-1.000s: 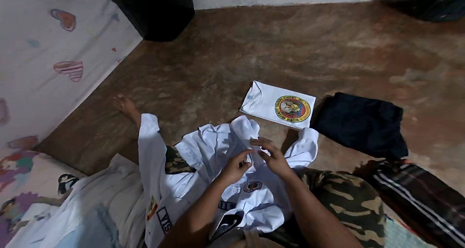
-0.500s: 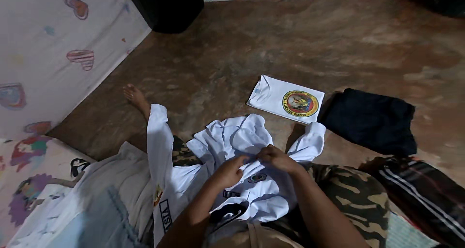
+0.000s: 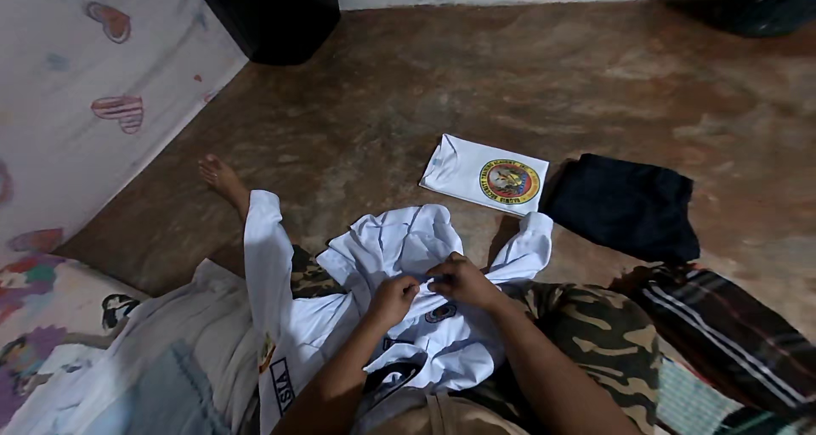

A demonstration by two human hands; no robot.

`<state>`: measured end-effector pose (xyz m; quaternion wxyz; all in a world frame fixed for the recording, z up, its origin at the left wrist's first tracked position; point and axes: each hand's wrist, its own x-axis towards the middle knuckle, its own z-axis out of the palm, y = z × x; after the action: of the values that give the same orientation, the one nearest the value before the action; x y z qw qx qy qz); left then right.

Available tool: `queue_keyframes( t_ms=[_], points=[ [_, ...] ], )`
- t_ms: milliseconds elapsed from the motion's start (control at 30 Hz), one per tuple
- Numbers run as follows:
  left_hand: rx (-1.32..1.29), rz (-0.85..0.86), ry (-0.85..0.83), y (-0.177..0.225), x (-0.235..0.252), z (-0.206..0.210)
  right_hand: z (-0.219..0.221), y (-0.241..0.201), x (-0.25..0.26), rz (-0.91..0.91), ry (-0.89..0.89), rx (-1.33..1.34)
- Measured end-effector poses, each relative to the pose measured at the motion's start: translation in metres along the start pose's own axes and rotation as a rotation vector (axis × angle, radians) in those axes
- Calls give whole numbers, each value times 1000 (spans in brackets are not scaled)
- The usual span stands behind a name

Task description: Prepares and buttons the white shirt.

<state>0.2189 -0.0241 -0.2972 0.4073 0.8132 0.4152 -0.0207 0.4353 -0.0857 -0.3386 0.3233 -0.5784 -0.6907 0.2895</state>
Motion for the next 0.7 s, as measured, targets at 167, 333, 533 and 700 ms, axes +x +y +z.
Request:
queue_keyframes(
  t_ms=[167,333,533,700],
  points=[
    [-40,86,86,1,-2,-1,7,-1,2,-52,-35,219],
    [-112,201,146,0,-4,5,6,-5,-1,26,-39,364],
    [-78,132,218,3,-3,11,8,-12,-2,122,-49,444],
    [28,45,169,12,-7,8,12,-18,-3,210,-62,452]
  ],
)
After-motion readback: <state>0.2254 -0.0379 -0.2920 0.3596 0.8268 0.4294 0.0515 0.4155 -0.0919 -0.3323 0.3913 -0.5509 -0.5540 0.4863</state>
